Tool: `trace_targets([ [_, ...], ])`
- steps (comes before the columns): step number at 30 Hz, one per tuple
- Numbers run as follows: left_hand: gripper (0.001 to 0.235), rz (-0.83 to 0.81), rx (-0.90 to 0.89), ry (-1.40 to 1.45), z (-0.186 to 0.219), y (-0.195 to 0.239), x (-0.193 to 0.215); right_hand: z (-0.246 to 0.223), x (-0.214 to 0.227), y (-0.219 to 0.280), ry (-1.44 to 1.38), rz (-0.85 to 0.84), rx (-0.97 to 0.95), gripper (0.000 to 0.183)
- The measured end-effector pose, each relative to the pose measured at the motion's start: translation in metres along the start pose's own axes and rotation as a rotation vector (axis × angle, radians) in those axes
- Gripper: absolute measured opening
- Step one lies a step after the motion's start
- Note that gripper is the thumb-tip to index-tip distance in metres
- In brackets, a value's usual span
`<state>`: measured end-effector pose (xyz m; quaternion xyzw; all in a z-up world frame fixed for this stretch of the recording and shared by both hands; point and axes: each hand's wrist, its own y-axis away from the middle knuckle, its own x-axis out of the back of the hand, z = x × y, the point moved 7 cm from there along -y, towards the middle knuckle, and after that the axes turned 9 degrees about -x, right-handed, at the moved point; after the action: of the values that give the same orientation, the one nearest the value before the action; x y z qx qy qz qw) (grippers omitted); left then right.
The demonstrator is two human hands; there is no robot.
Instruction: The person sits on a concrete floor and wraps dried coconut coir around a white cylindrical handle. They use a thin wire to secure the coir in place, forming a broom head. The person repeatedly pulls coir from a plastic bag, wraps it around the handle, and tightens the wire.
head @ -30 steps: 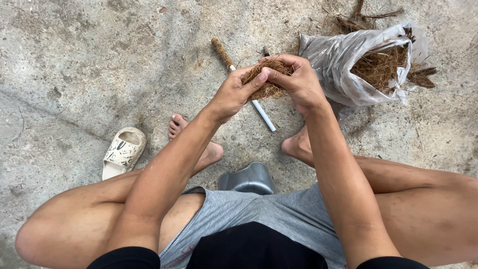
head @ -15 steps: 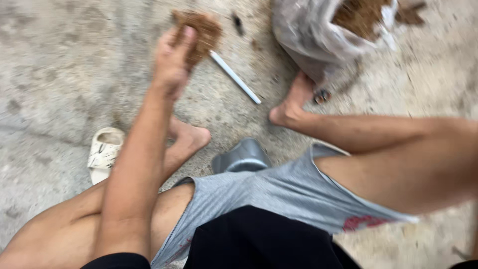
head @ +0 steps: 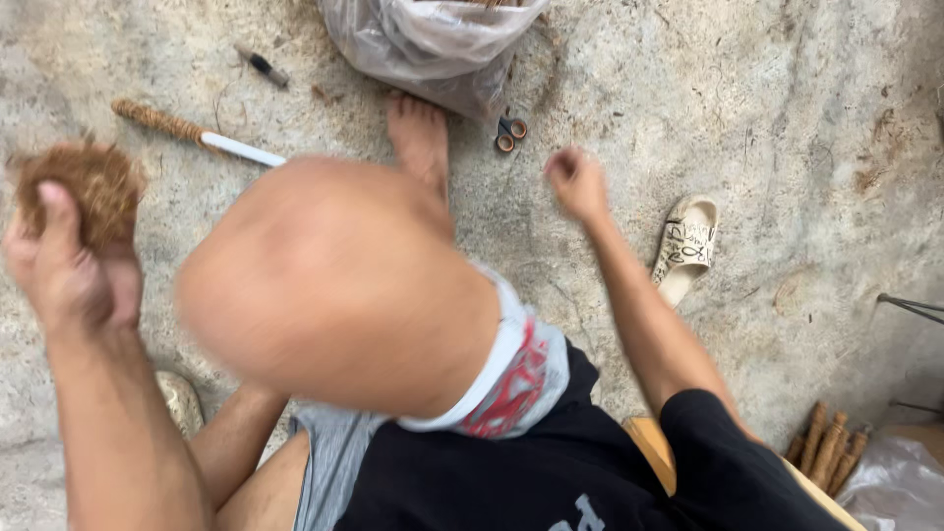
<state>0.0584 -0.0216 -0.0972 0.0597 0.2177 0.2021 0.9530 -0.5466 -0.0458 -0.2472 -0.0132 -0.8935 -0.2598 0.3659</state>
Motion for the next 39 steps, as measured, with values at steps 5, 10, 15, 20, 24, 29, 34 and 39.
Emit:
trace_targets([
  [5,0.034,0.073,0.015,-0.095,0.003,0.018,0.033,0.008,-0.068,0.067,0.150,-0.012,0.096,0.010],
  [10,0.032,0.290,0.032,-0.051,-0.038,0.026,0.088,-0.143,-0.104,0.021,0.103,-0.141,0.415,0.010],
  [15,0.026,0.469,0.083,-0.034,-0.096,0.045,0.128,-0.258,-0.174,-0.027,0.212,-0.240,0.606,0.014],
  [20,0.028,0.563,0.098,0.016,-0.134,0.052,0.132,-0.324,-0.251,-0.081,0.384,-0.161,0.747,0.042],
  [24,0.032,0.585,0.110,0.013,-0.166,0.055,0.131,-0.322,-0.298,-0.090,0.548,-0.215,0.657,0.059],
  [29,0.030,0.619,0.266,-0.002,-0.188,0.045,0.124,-0.307,-0.316,-0.102,0.621,-0.350,0.467,0.032],
  [34,0.034,0.625,0.339,-0.074,-0.204,0.039,0.127,-0.331,-0.328,-0.116,0.246,-0.518,0.535,0.019],
  [39,0.060,0.741,0.443,-0.207,-0.221,0.043,0.135,-0.372,-0.380,-0.084,0.446,-0.667,0.657,0.031],
])
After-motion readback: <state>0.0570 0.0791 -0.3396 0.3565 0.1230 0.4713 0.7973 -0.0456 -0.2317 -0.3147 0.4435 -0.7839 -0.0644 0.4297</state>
